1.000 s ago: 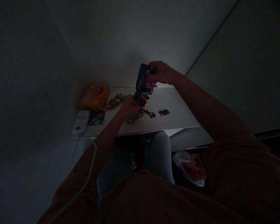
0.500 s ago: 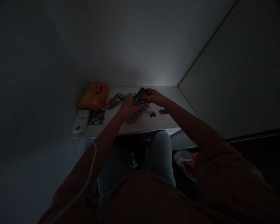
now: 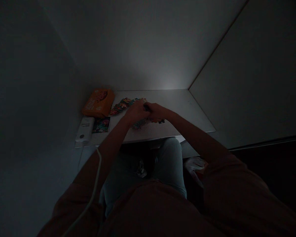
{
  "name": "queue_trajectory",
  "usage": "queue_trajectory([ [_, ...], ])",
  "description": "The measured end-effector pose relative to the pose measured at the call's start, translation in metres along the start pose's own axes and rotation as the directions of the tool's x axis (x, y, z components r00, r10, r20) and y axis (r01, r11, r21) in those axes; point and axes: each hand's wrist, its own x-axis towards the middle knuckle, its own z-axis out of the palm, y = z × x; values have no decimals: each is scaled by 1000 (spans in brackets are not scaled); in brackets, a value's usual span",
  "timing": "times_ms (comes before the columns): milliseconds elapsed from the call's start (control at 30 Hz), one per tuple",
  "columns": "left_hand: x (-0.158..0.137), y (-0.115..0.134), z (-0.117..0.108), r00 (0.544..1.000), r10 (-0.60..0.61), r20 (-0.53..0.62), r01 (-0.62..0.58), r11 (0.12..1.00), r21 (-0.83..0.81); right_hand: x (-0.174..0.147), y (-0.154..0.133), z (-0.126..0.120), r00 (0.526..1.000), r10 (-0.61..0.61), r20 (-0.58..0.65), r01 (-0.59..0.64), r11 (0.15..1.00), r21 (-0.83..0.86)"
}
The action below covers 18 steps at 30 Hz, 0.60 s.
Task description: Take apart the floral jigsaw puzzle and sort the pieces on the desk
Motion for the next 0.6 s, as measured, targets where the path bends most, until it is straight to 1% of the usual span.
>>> queue_trajectory([
  [67, 3, -5, -1, 1000, -5, -13, 5, 1000, -13, 7, 2, -6, 996, -42, 84, 41, 999, 17],
  [100, 4, -9, -1, 1000, 1, -30, -2, 999, -33, 10, 5, -9, 992, -86, 89, 82, 996, 43],
  [133, 5, -13, -1, 999, 7, -49, -10, 998, -58, 12, 9, -13, 987, -144, 69, 138, 987, 85],
  [200, 6, -20, -2, 997, 3, -80, -13, 993, -119, 15, 19, -18, 968, -249, -24, 249, 950, 189],
  [233, 6, -21, -3, 997, -9, -83, -3, 989, -150, 14, 25, -20, 958, -272, -86, 285, 929, 235],
  [267, 5, -22, -5, 997, -23, -78, 9, 984, -176, 14, 31, -21, 951, -267, -156, 301, 917, 263],
  [300, 5, -21, -7, 997, -39, -69, 25, 981, -194, 12, 37, -21, 944, -232, -235, 293, 917, 270],
  [333, 4, -20, -8, 997, -53, -61, 39, 978, -205, 9, 42, -20, 935, -166, -313, 254, 930, 264],
  [367, 3, -19, -10, 996, -68, -57, 54, 976, -209, 6, 47, -18, 926, -71, -371, 176, 950, 257],
  [400, 3, -18, -11, 995, -80, -58, 66, 977, -204, 3, 50, -16, 919, 44, -392, 65, 963, 260],
  [433, 3, -17, -11, 994, -87, -61, 74, 978, -195, -1, 53, -14, 913, 163, -373, -60, 960, 273],
  [467, 3, -17, -11, 994, -92, -65, 78, 979, -188, -4, 54, -12, 907, 267, -324, -175, 942, 286],
  [500, 2, -18, -10, 994, -89, -68, 75, 980, -186, -7, 55, -9, 902, 343, -261, -264, 918, 294],
  [533, 2, -19, -9, 995, -76, -70, 62, 980, -187, -9, 54, -8, 899, 393, -194, -326, 896, 301],
  [600, 2, -22, -7, 997, -38, -74, 24, 981, -191, -10, 52, -6, 898, 435, -69, -388, 856, 341],
])
